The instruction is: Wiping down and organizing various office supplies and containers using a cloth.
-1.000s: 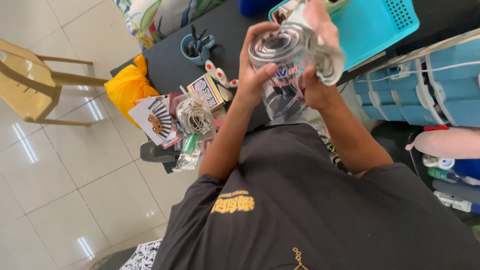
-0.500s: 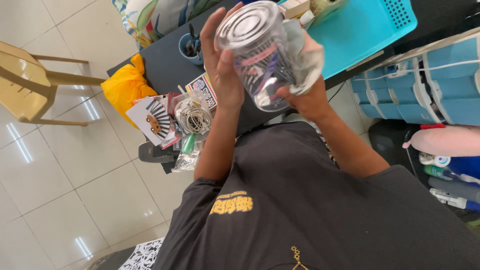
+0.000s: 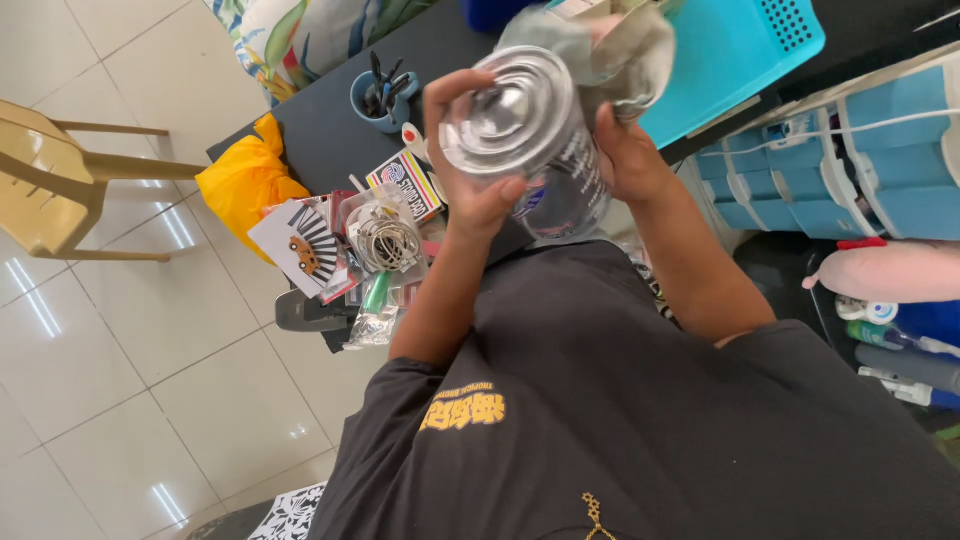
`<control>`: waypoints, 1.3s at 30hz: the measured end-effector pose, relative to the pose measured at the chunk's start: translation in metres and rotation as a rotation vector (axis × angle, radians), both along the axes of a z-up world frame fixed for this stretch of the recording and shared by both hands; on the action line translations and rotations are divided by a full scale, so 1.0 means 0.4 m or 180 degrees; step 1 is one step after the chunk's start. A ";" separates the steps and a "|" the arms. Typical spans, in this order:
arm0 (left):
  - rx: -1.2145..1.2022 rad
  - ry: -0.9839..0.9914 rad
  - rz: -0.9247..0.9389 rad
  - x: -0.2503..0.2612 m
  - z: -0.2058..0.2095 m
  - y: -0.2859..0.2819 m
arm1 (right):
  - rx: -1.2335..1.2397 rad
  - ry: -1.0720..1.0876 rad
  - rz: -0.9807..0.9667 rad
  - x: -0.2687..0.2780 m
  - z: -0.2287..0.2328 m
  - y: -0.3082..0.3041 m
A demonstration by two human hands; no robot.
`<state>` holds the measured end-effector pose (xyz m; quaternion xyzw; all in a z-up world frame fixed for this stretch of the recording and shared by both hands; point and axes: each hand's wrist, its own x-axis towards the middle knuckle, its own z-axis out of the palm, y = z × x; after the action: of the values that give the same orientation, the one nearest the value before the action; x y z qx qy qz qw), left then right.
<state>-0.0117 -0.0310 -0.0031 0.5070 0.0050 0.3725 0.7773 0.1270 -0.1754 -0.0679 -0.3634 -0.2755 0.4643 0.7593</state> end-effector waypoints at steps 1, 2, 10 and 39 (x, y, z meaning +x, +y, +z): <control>-0.0004 -0.0139 0.0164 -0.004 0.002 0.002 | -0.0048 0.0244 0.0159 -0.006 -0.001 0.000; -0.0006 -0.0277 0.0329 -0.009 0.003 0.005 | -0.0097 0.0487 0.0319 -0.012 -0.002 0.000; 0.0740 -0.0517 0.1307 0.072 -0.023 -0.024 | 0.0070 0.1773 -0.0275 -0.127 0.036 -0.007; 0.2329 0.1598 0.0150 0.756 -0.301 -0.242 | -0.0615 0.1945 -0.1969 0.354 -0.280 -0.608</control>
<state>0.2906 -0.1280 -0.1236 0.8232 0.0730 0.2327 0.5126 0.2685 -0.4187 -0.1801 -0.3442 0.1279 0.3250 0.8715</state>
